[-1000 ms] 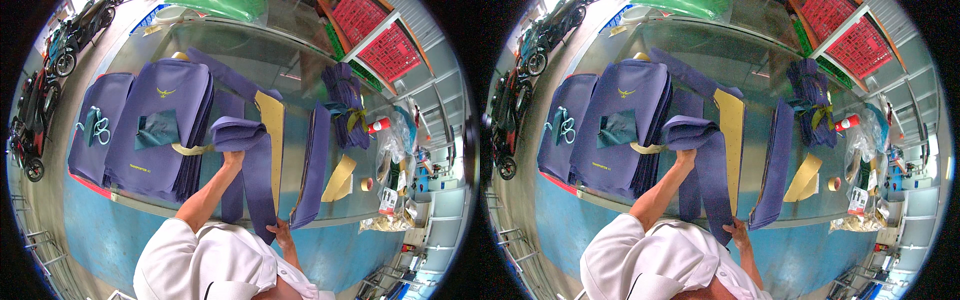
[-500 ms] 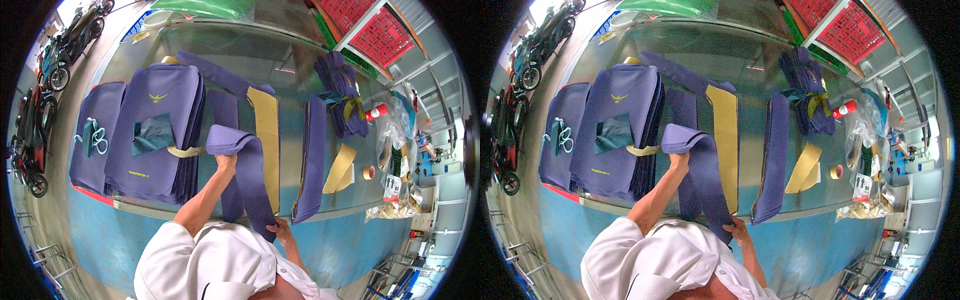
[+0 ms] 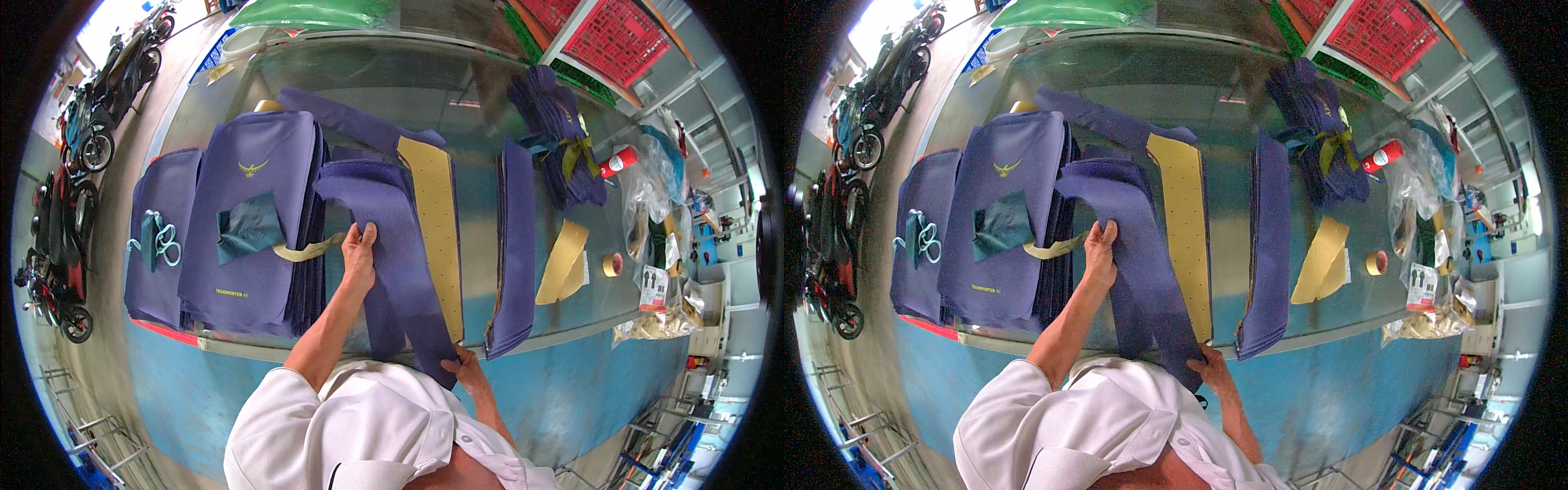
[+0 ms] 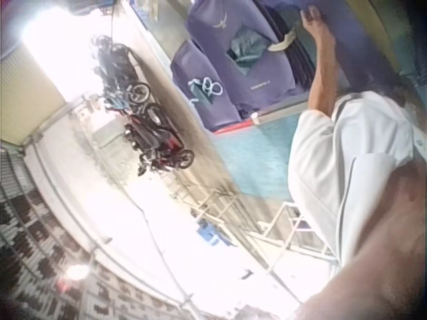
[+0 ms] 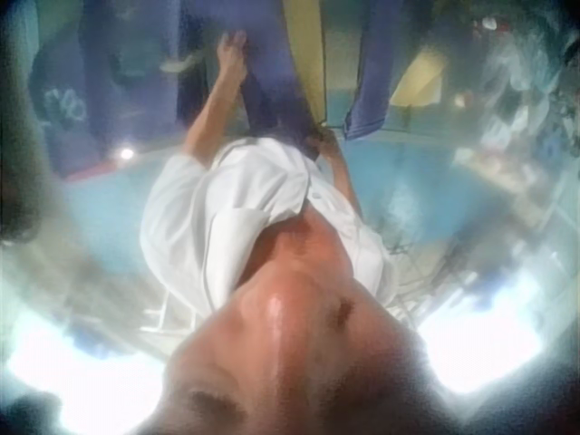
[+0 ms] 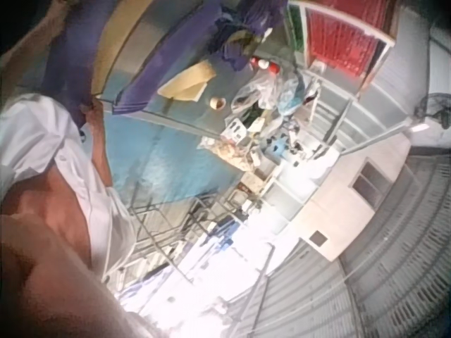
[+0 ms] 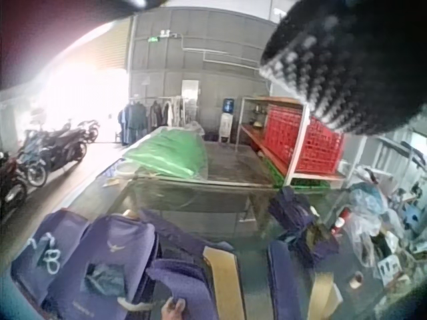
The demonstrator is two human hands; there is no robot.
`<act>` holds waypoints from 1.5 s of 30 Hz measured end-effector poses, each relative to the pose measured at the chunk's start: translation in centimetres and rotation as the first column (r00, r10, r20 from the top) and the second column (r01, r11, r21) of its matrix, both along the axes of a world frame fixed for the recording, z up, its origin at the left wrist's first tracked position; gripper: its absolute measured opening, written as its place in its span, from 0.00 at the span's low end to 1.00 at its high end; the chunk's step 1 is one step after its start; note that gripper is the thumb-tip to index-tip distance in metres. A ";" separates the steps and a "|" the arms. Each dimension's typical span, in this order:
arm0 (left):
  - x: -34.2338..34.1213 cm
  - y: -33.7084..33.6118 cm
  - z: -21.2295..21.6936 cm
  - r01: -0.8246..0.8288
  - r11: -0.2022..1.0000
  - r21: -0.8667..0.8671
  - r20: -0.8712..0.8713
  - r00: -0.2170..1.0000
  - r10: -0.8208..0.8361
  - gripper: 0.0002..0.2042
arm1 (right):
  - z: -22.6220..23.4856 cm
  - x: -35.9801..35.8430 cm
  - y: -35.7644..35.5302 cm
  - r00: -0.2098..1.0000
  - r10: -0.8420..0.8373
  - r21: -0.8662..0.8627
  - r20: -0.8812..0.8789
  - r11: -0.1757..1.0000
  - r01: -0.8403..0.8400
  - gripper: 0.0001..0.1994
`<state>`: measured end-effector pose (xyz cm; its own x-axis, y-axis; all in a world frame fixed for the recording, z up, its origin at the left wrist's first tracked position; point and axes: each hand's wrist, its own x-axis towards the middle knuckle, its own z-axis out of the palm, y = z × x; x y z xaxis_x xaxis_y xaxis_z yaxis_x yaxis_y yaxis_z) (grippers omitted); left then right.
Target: The person aligns purple fabric pieces on a table, inserts yellow paper templates between them, and folds the fabric around the templates. The person repeats this process for multiple fabric pieces, stacking them as they work.
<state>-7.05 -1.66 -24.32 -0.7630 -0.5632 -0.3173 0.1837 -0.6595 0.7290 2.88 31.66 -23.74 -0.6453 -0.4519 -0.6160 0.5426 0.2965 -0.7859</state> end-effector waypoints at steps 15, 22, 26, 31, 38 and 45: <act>-11.1 -10.6 8.0 0.242 0.956 -0.165 -0.092 0.961 -0.260 0.18 | 2.5 -4.0 -9.1 0.883 0.099 0.093 -0.458 0.994 -0.063 0.20; -12.5 -14.1 0.7 0.232 0.947 -0.220 0.120 0.970 -0.210 0.19 | -1.3 -1.4 -11.4 0.967 -0.010 -0.024 -0.254 1.000 0.003 0.18; -10.4 -13.8 -0.3 0.238 0.962 -0.133 0.176 0.961 -0.213 0.21 | -1.2 -1.0 -11.9 0.952 0.047 0.073 -0.303 0.997 -0.026 0.19; -10.4 -14.8 -2.4 0.257 0.952 -0.170 0.231 0.949 -0.215 0.25 | -1.6 0.2 -12.6 0.967 -0.010 0.017 -0.254 1.000 0.015 0.21; -11.2 -14.2 -6.8 0.277 0.959 -0.063 0.413 0.882 -0.228 0.28 | -2.4 1.7 -12.0 0.969 -0.040 0.003 -0.244 0.999 0.041 0.21; -11.1 -16.3 -8.6 0.314 0.887 -0.337 0.433 0.889 -0.150 0.28 | -3.7 1.3 -12.7 0.980 -0.034 0.032 -0.197 0.999 0.041 0.20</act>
